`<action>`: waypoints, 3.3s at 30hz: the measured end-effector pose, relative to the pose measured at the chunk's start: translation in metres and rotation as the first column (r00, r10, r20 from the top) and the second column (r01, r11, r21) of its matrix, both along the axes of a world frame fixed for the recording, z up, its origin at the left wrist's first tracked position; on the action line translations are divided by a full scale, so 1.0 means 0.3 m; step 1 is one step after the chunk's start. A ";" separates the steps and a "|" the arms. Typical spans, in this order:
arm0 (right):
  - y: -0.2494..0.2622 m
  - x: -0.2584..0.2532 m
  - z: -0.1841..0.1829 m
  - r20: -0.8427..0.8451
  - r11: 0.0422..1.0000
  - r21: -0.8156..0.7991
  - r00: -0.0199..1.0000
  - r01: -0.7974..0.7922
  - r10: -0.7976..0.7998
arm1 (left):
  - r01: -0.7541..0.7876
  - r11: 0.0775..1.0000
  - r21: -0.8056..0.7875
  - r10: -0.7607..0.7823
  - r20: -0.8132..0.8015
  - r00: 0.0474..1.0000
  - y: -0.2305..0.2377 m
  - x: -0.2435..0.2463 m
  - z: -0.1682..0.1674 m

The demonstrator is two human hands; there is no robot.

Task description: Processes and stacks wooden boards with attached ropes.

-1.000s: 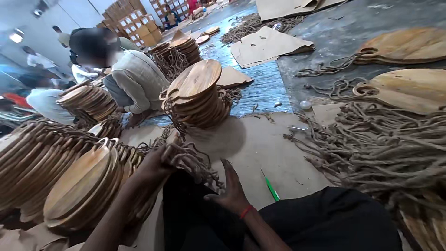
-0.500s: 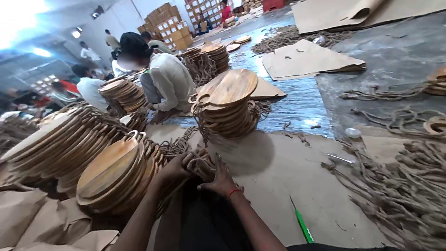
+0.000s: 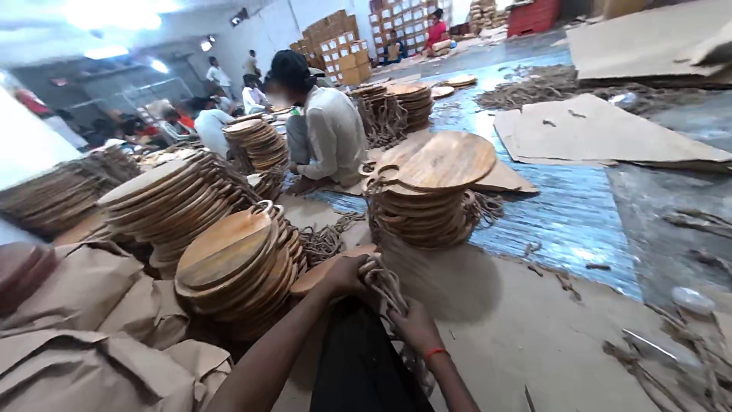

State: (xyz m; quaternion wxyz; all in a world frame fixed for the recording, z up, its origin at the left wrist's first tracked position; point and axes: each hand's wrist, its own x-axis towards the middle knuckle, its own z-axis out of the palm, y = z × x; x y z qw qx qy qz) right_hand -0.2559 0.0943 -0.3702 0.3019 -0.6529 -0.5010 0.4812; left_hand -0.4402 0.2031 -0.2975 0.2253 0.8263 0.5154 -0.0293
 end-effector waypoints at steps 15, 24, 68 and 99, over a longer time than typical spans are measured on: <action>-0.137 0.187 -0.142 -0.261 0.955 -0.129 0.919 0.269 -0.294 | 0.126 0.992 0.003 -0.124 -0.151 0.981 0.021 0.284 -0.350; -0.312 0.211 -0.297 -0.247 0.929 -0.246 0.909 0.276 -0.335 | 0.105 0.964 -0.244 -0.200 -0.403 0.893 -0.118 0.387 -0.408; -0.607 0.244 -0.243 0.332 0.987 0.018 0.930 0.162 -0.159 | 0.486 0.869 -0.094 -0.495 -0.151 0.855 -0.234 0.423 -0.440; -0.459 0.338 -0.235 0.275 0.752 0.633 0.855 0.184 -0.441 | 0.500 0.829 -0.250 -0.302 0.553 0.777 -0.256 0.459 -0.284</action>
